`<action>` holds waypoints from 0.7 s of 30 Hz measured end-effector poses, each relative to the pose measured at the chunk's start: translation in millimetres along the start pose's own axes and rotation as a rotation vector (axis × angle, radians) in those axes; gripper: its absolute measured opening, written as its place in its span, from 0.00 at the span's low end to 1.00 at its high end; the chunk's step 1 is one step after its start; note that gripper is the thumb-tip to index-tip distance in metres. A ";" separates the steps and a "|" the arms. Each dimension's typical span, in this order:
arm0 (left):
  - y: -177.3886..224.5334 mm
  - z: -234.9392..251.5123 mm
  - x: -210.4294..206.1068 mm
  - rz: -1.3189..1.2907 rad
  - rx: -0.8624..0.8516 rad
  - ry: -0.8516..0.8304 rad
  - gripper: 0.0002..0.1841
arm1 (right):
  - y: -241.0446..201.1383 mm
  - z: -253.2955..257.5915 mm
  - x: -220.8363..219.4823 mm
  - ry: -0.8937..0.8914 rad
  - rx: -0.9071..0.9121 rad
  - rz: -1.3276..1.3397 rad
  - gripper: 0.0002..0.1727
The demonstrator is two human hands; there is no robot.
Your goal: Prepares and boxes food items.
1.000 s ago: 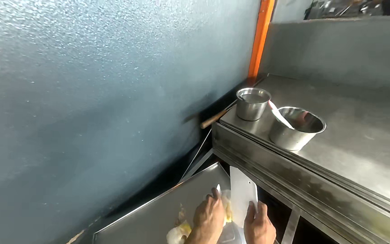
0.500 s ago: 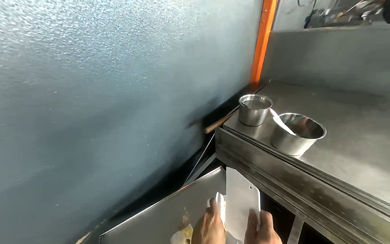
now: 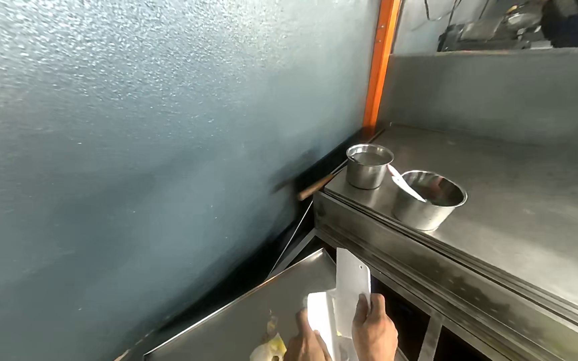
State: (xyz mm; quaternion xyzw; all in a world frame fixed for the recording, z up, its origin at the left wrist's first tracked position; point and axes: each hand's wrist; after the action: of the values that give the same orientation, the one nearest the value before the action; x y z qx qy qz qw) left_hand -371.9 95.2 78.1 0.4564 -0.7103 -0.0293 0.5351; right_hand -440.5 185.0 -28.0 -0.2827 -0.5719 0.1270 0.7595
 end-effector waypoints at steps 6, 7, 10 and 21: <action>-2.8 22.2 -24.0 -0.037 0.120 -0.048 0.29 | -13.5 -1.7 13.6 -0.009 -0.073 0.062 0.12; -3.6 25.0 -24.1 -0.037 0.129 -0.044 0.28 | -11.9 -0.3 15.5 -0.013 -0.080 0.058 0.12; -5.0 27.6 -20.4 -0.022 0.127 -0.038 0.28 | -3.3 4.0 17.7 0.000 -0.081 0.048 0.12; 9.8 19.2 -19.8 0.079 0.059 -0.097 0.29 | -17.6 -22.8 23.6 -0.090 0.217 0.031 0.12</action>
State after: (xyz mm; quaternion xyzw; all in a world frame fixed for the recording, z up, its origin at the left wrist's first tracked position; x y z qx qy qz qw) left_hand -392.8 105.8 60.6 0.4415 -0.7534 -0.0094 0.4872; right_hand -413.9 176.5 -3.3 -0.2017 -0.5839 0.2124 0.7572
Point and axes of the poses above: each hand's wrist, its own z-axis towards the middle knuckle, its own x-axis out of the back of the hand, y = z × x, and after that the axes turned 7 degrees about -z, right-handed
